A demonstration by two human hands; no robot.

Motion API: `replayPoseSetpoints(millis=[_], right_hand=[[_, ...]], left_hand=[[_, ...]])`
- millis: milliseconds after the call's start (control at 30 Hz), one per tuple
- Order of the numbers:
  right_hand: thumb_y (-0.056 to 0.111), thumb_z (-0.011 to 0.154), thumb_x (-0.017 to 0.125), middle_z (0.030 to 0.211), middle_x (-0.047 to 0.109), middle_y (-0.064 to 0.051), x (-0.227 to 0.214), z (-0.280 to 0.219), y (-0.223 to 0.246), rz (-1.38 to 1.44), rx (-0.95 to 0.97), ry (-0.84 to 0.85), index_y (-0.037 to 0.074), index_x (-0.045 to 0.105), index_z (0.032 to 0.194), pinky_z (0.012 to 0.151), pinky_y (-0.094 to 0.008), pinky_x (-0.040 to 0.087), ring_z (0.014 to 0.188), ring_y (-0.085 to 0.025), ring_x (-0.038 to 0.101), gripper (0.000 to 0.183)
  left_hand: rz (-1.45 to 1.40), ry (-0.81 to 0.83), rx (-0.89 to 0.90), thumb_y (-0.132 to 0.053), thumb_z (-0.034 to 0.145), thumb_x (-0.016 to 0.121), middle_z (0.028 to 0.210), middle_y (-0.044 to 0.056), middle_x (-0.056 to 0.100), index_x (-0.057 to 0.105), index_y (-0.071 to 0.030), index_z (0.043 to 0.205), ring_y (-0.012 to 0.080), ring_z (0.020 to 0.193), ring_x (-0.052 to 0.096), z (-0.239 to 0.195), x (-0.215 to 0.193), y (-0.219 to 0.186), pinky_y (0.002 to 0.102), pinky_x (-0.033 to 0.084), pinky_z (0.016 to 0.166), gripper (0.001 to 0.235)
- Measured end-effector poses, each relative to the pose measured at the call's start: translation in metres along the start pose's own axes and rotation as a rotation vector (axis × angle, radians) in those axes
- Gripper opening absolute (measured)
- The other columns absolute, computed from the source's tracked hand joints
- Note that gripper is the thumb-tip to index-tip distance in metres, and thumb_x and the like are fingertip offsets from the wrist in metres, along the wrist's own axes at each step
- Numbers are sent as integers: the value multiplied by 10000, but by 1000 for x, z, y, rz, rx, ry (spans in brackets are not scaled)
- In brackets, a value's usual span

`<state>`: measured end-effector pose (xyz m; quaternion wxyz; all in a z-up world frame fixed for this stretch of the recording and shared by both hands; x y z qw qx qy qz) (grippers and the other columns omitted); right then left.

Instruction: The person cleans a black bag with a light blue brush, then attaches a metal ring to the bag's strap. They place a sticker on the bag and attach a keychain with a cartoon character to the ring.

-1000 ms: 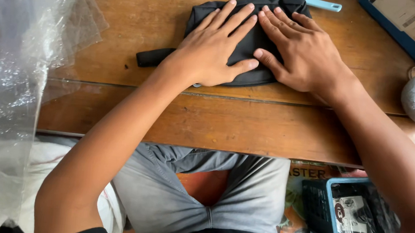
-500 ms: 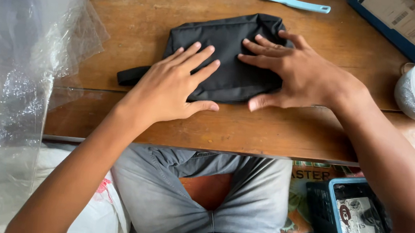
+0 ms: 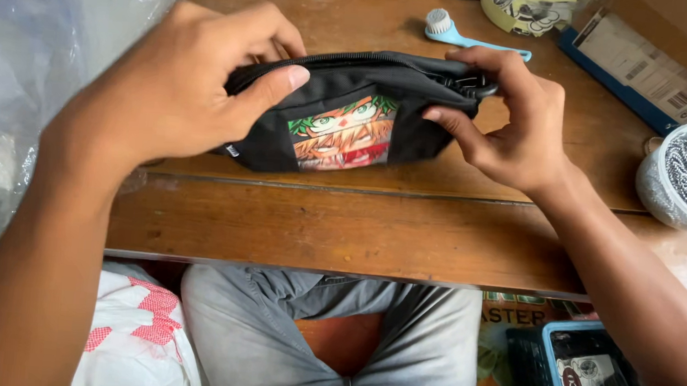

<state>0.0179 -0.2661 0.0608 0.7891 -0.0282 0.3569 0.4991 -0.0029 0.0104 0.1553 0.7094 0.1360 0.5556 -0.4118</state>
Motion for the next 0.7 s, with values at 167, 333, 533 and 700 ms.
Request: replayPoseSetpoints(millis=[167,333,533,700], right_hand=[[174,1011,788,964,579,-72,16,1,0,172,214,12,-10,543,1373,772,-271,536,803,-137,561,474],[64,1074,714,1230,649,-221,23,7,6,258,135,12,16,316,1481,775,-303,562,889,-229,640,572],[178,999,764,1398,500,-229,25,6,-5,-93,163,124,21,358,1524,784,-408,566,1098,-310,672,683],[315,953,739,1447,499,-148,32,6,-9,-147,232,300,66,485,1429,710,-549,554,1097,-329,676,594]], left_hand=[[130,78,-181,-367,840,858,1044,140,760,664,-97,1215,364,905,690,0,7,15,477,490,721,502],[402,-9,-243,-488,1054,699,995,158,752,645,-93,1207,537,913,654,-2,29,57,639,462,667,426],[675,-397,-131,-377,1046,843,1386,188,662,563,-8,1449,350,1236,590,8,46,56,491,470,969,613],[439,124,-97,-772,936,489,1617,204,367,485,-112,1516,439,1498,262,7,119,44,633,194,1169,878]])
Point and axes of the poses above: each hand's wrist, its own z-axis towards the middle knuckle, its own x-axis out of the palm, y = z × x, the point moved 5 cm from there along z, towards the middle knuckle
